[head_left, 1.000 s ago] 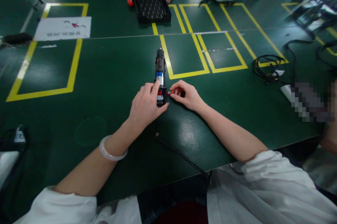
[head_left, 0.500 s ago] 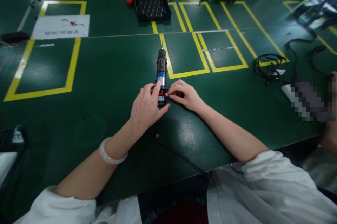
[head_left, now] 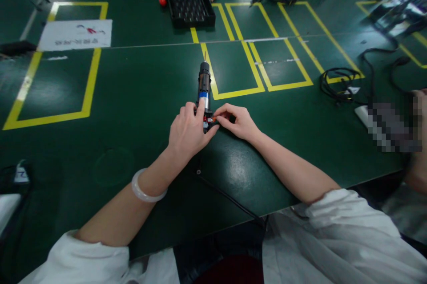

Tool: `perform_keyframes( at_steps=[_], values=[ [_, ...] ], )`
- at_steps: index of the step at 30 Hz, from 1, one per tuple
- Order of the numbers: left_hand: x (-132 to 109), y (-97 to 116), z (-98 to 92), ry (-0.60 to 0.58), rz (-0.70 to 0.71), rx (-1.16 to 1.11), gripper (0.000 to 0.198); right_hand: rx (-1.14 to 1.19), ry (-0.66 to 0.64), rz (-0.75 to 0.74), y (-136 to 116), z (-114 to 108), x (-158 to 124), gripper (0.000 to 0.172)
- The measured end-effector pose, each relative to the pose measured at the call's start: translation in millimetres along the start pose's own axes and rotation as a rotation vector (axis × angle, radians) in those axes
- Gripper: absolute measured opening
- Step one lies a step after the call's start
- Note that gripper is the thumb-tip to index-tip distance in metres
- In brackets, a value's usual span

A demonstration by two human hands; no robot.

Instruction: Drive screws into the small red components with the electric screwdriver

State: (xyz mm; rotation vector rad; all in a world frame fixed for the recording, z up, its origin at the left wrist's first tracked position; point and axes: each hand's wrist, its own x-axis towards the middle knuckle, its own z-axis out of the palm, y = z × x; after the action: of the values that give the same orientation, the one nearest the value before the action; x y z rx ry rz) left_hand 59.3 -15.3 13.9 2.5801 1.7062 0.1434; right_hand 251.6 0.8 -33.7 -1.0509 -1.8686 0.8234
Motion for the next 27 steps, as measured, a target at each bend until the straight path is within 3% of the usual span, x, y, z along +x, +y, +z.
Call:
perform_keyframes(
  at_steps=[8, 15, 21, 27],
  values=[
    [6.1, 0.2, 3.5, 0.070, -0.039, -0.001, 0.071, 0.025, -0.017, 0.030, 0.2, 0.5, 1.0, 0.008],
    [3.6, -26.7, 3.7, 0.062, -0.035, 0.027, 0.074, 0.029, -0.039, 0.039, 2.7, 0.8, 1.9, 0.009],
    [-1.9, -76.8, -9.5, 0.039, -0.209, -0.002, 0.076, 0.035, -0.058, 0.036, 5.6, 0.4, 1.8, 0.010],
    [-2.8, -157.1, -20.9, 0.004, -0.512, 0.041, 0.076, 0.018, -0.076, 0.056, 4.2, 0.4, 2.1, 0.011]
  ],
)
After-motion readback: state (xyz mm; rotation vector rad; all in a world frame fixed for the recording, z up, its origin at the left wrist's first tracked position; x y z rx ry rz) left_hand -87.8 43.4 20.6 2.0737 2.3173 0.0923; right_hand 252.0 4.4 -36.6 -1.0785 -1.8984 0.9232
